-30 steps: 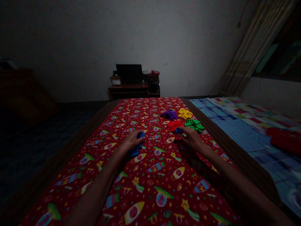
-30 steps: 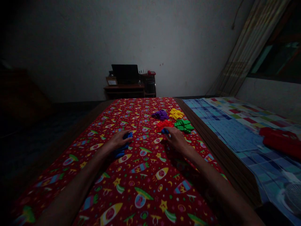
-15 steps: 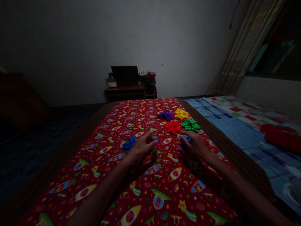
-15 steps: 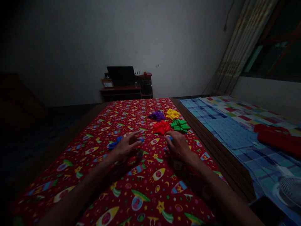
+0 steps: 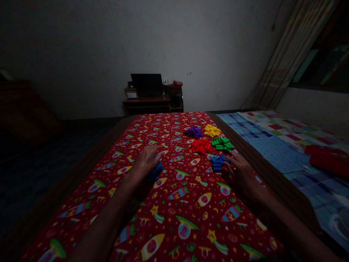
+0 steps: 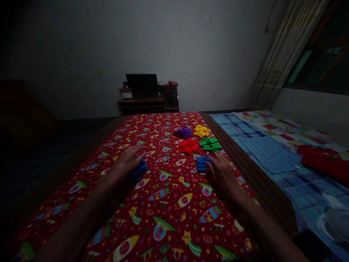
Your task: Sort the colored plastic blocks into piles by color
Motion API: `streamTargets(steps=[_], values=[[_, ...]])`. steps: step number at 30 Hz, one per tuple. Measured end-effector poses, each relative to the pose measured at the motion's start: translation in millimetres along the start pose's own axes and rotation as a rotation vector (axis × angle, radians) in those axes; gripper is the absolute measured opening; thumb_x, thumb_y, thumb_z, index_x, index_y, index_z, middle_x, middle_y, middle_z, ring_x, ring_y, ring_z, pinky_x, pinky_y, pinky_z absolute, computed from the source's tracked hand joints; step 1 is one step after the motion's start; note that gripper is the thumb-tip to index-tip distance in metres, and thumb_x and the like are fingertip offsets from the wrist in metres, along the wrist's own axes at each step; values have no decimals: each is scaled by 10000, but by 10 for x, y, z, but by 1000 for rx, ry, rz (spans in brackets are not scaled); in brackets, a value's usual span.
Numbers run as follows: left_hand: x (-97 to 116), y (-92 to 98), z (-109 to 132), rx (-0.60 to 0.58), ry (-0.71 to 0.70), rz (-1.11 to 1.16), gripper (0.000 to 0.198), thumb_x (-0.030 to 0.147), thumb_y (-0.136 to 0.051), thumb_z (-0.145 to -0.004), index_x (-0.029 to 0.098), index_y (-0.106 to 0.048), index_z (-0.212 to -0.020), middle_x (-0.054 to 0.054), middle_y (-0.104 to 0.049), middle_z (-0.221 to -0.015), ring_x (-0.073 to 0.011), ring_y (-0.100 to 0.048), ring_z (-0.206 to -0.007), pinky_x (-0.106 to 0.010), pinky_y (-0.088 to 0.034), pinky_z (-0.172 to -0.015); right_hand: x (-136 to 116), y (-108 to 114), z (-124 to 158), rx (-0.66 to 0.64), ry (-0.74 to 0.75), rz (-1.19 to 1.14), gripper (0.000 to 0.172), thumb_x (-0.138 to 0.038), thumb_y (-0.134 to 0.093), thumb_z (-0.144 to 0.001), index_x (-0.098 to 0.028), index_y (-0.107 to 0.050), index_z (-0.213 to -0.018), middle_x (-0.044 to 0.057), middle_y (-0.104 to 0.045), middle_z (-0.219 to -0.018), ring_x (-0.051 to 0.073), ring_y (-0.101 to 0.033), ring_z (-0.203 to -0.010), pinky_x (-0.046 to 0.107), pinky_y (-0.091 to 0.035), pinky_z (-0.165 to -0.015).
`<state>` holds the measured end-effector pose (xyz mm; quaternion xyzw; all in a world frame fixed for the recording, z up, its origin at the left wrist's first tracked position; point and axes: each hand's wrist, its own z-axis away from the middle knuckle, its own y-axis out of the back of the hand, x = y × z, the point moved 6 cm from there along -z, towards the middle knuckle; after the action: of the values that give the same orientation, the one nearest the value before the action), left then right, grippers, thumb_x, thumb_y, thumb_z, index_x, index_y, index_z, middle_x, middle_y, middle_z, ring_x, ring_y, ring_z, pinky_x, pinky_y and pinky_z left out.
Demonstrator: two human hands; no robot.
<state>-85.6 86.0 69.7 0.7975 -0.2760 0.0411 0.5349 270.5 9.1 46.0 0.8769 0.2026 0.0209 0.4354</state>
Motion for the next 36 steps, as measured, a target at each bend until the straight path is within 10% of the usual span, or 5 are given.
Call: streamTargets(steps=[12,21,25,31,36], values=[[-419,-182,-21,-147,343,265,458,245,-693,-632,197,-690,-1087,-38,-743,-948,-243,-684,-940,-312,-535,-816,-191,-152,-21,29,70,-112,405,-333,-347,-976,-143,-624,-1204,184,-620,-1245,280,-592,-1145,472,-487,-968],[647,-325,100,-282,153,847,505,393,-737,-610,158,-681,-1054,-72,-730,-986,-241,-677,-930,-366,-531,-853,-1338,-408,-369,-216,232,-536,345,-265,-519,-922,-182,-556,-1255,79,-725,-942,164,-660,-716,253,-491,-625],[696,-253,143,-326,32,607,430,479,-583,-785,177,-676,-1077,-84,-720,-1038,-233,-666,-946,-350,-521,-857,-1022,-307,-375,-212,71,-560,204,-221,-484,-921,-178,-652,-1029,37,-716,-817,140,-636,-650,223,-455,-597],[22,-130,183,-332,-10,-39,429,420,-605,-779,199,-653,-1143,-111,-678,-1140,-279,-589,-1110,-360,-445,-962,-81,11,-110,-108,-18,-264,279,-220,-462,-900,-178,-652,-1099,126,-701,-1052,235,-662,-913,340,-513,-789],[-71,-274,201,-466,27,-34,320,384,-625,-752,231,-696,-1024,-71,-697,-1102,-256,-627,-1034,-305,-468,-883,121,-15,11,-178,-2,-174,302,-298,-437,-936,-187,-658,-1110,133,-697,-1075,260,-655,-969,394,-520,-829]])
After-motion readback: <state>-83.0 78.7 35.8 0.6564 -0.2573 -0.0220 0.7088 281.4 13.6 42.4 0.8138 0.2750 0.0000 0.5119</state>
